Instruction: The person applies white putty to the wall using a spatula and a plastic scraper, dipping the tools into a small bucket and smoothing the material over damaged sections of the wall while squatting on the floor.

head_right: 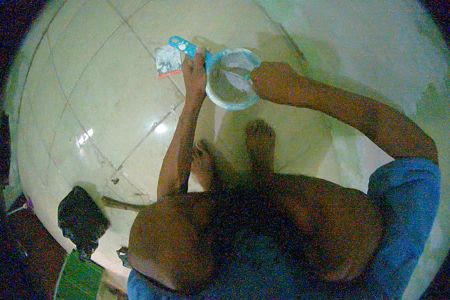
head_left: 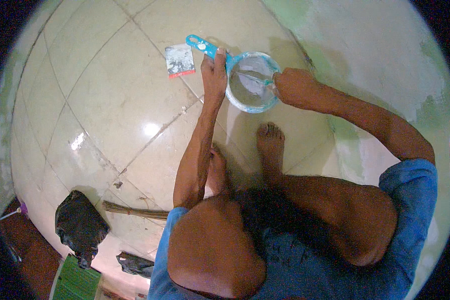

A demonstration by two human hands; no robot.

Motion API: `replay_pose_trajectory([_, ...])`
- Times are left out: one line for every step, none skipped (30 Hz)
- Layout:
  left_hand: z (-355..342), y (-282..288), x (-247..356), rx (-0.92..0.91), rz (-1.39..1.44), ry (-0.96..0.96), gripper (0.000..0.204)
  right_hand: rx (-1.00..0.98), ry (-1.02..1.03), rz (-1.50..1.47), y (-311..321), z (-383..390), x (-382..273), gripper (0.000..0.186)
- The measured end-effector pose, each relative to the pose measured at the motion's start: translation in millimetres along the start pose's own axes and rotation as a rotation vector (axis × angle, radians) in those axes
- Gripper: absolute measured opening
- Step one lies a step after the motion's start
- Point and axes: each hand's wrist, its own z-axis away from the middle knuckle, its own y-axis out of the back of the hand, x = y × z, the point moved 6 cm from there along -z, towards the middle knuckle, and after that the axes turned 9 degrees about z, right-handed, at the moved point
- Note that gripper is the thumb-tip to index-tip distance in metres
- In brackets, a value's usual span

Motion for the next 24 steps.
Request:
replay_pose_trajectory([-2.3, 0.9, 4.1, 0.015, -0.04, -0.039, 0.032, -0.027, -0.007, -0.076, 1.4, 0.8, 4.3, 0.028])
replay_pose_trajectory([-1.5, 1.4, 3.9, 0.049, 0.004, -0.021, 0.032, -0.054, -0.012, -0.151, 2.4, 2.5, 8.7, 0.029])
replay_pose_trajectory([4.0, -2.8, 4.9, 0.078, 0.049, 0.002, 0.032, 0.025, 0.039, -0.143, 7.2, 9.3, 12.2, 0.034])
replay_pose_trajectory([7.7, 0.1, 5.4, 0.109, 0.087, 0.023, 0.032, 0.108, 0.096, -0.139, 11.3, 15.6, 14.4, 0.039])
replay_pose_trajectory([9.8, 5.0, 7.2, 0.127, 0.072, -0.001, 0.032, 0.191, 0.153, -0.133, 15.5, 22.4, 16.7, 0.045])
replay_pose_trajectory([9.2, 11.8, 7.4, 0.15, 0.053, -0.033, 0.032, 0.109, 0.006, -0.352, 13.0, 27.3, 30.8, 0.045])
replay_pose_trajectory([8.7, 14.6, 6.3, 0.17, 0.044, -0.063, 0.032, 0.021, -0.149, -0.565, 8.9, 39.7, 43.6, 0.044])
replay_pose_trajectory([8.1, 19.5, 2.5, 0.177, 0.066, -0.036, 0.032, -0.069, -0.301, -0.777, 2.9, 51.9, 51.1, 0.044])
replay_pose_trajectory([9.0, 23.1, -0.8, 0.178, 0.088, -0.004, 0.032, -0.069, -0.345, -0.921, 1.8, 63.8, 51.3, 0.043])
replay_pose_trajectory([9.2, 27.2, -0.8, 0.183, 0.109, 0.025, 0.032, -0.07, -0.38, -1.063, 1.1, 72.6, 48.5, 0.042])
replay_pose_trajectory([10.0, 30.7, 0.5, 0.204, 0.108, 0.029, 0.032, -0.072, -0.412, -1.205, 0.4, 79.2, 47.0, 0.041])
replay_pose_trajectory([11.1, 28.8, -0.3, 0.218, 0.149, 0.046, 0.032, -0.062, -0.415, -1.297, -5.9, 84.9, 49.0, 0.041])
replay_pose_trajectory([13.7, 30.5, -1.9, 0.239, 0.18, 0.067, 0.032, -0.061, -0.41, -1.395, -19.4, 85.2, 49.3, 0.04])
replay_pose_trajectory([17.1, 32.6, -3.3, 0.26, 0.21, 0.086, 0.032, -0.061, -0.401, -1.493, -30.8, 84.7, 48.7, 0.04])
replay_pose_trajectory([23.9, 58.8, 0.7, 0.289, 0.195, 0.075, 0.033, -0.077, -0.316, -1.568, -43.6, 63.8, 36.5, 0.039])
replay_pose_trajectory([29.8, 50.8, -4.1, 0.264, 0.265, 0.102, 0.034, -0.056, -0.335, -1.605, -45.1, 72.4, 38.7, 0.039])
replay_pose_trajectory([37.3, 43.7, -8.4, 0.241, 0.332, 0.129, 0.035, -0.034, -0.351, -1.643, -46.8, 80.0, 40.2, 0.039])
replay_pose_trajectory([48.7, 44.9, -10.0, 0.203, 0.271, 0.201, 0.038, -0.009, -0.341, -1.728, -51.9, 80.3, 37.7, 0.038])
replay_pose_trajectory([62.4, 44.7, -13.6, 0.164, 0.214, 0.272, 0.04, 0.019, -0.333, -1.809, -58.9, 79.6, 36.7, 0.038])
replay_pose_trajectory([78.4, 44.1, -17.3, 0.126, 0.158, 0.343, 0.043, 0.047, -0.324, -1.89, -65.1, 79.4, 35.1, 0.037])
replay_pose_trajectory([96.2, 43.2, -15.1, 0.129, 0.109, 0.321, 0.046, 0.058, -0.335, -1.933, -72.4, 75.5, 31.4, 0.037])
replay_pose_trajectory([117.9, 45.3, -13.4, 0.135, 0.06, 0.298, 0.049, 0.066, -0.345, -1.975, -79.5, 72.3, 26.4, 0.038])
replay_pose_trajectory([150.4, 60.6, -34.9, 0.001, -0.134, 0.37, 0.048, 0.075, -0.353, -2.017, -83.4, 70.1, 18.6, 0.039])
replay_pose_trajectory([166.1, 55.9, -35.2, -0.228, -0.365, 0.494, 0.046, 0.099, -0.297, -2.033, -83.0, 72.1, 10.3, 0.039])
